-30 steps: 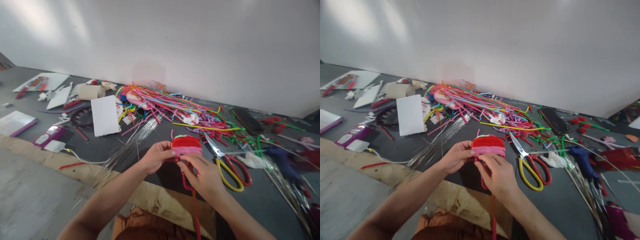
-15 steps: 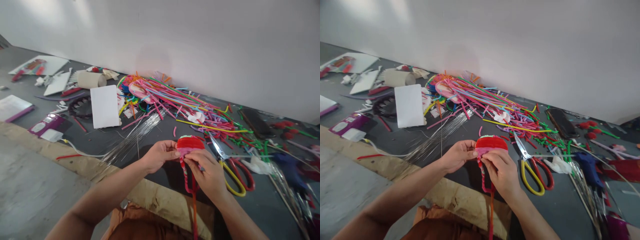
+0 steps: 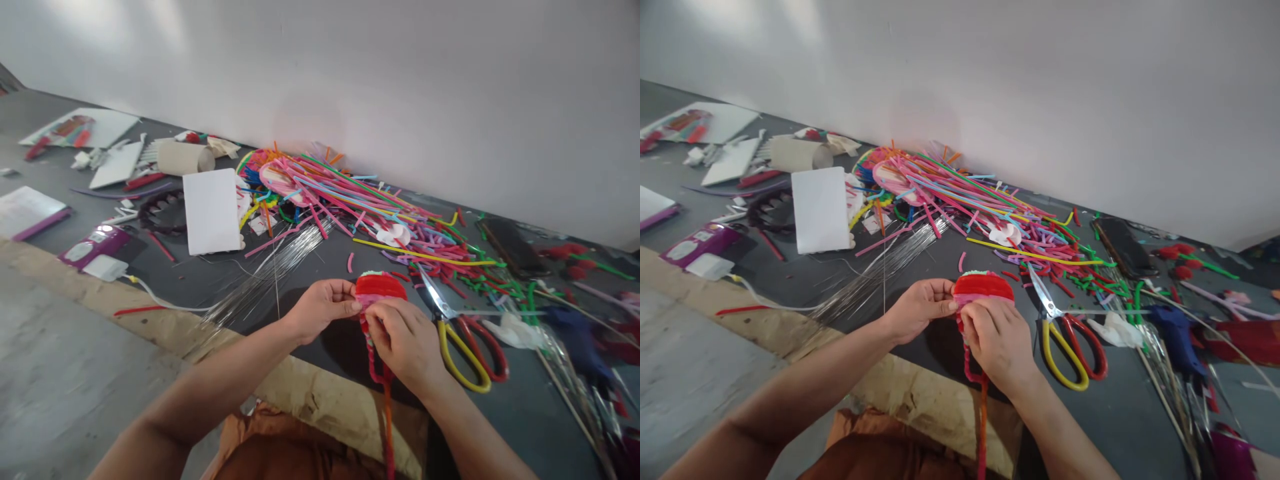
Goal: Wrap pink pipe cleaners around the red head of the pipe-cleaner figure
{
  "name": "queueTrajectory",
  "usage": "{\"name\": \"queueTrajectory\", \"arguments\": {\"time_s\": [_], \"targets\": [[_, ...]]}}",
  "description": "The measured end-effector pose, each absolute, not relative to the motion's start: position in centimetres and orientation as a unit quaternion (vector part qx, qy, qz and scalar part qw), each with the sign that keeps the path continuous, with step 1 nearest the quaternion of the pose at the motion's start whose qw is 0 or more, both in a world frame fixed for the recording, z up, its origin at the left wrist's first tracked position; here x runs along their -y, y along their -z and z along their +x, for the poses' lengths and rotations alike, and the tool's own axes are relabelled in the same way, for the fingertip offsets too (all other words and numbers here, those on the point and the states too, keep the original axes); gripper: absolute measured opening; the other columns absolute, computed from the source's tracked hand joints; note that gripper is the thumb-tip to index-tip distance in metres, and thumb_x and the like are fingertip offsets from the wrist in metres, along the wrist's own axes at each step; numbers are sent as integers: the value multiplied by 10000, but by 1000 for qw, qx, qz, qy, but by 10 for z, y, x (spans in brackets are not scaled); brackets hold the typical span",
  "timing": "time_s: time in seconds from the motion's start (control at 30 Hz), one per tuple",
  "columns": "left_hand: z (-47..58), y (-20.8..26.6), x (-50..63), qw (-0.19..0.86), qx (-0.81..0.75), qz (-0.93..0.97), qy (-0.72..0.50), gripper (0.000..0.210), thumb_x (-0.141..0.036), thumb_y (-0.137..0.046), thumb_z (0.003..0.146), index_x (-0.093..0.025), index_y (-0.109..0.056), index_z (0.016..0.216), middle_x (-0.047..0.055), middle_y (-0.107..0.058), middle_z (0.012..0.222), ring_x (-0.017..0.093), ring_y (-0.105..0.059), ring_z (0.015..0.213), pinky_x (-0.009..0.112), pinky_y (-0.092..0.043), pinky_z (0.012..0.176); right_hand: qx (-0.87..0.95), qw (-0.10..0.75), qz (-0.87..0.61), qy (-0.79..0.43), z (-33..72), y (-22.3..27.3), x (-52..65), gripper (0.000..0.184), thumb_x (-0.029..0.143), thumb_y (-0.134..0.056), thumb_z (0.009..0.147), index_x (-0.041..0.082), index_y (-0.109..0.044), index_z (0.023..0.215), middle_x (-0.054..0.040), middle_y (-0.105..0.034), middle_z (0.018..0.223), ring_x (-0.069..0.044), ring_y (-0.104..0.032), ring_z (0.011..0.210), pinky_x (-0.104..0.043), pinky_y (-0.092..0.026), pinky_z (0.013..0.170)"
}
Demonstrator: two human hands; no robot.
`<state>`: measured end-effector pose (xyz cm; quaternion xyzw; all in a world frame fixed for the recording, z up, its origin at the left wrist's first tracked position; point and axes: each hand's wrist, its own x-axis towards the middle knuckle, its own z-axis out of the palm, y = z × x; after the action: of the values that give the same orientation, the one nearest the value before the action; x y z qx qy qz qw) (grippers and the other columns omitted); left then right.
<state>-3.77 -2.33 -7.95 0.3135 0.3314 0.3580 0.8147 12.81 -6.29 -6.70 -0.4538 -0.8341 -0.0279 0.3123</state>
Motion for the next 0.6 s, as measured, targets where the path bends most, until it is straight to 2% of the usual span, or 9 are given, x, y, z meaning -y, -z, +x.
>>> {"name": "queueTrajectory", "arguments": {"time_s": [0.2,0.4,0.5,0.6], "targets": [[-36,79,23,812,-340,317,-354,321,-273,-813,585,-100,-624,778,16,-642,704,83,-584,644,209,-445,672,827,317,-465,-1,126,67,61,124,165,-484,890,184,-581,815,-37,-654,760,-156,-609,712,-274,-458,677],[-36,81,23,810,-334,323,-358,322,-271,-807,594,-94,-618,787,10,-623,689,80,-571,629,212,-435,662,762,366,-510,-157,134,65,63,68,226,-524,875,204,-589,872,-37,-651,821,-153,-618,782,-262,-486,721],[-35,81,24,808,-334,325,-360,318,-272,-804,597,-91,-617,780,7,-614,685,78,-563,626,210,-429,655,710,348,-567,-234,134,61,66,105,294,-550,855,211,-593,809,-11,-645,745,-142,-608,668,-248,-478,636],[-34,82,25,806,-334,327,-363,314,-269,-804,596,-97,-618,781,1,-605,689,75,-554,628,209,-426,654,637,321,-610,-346,131,57,69,169,354,-555,838,208,-586,759,22,-602,588,-114,-557,484,-221,-442,493]]}}
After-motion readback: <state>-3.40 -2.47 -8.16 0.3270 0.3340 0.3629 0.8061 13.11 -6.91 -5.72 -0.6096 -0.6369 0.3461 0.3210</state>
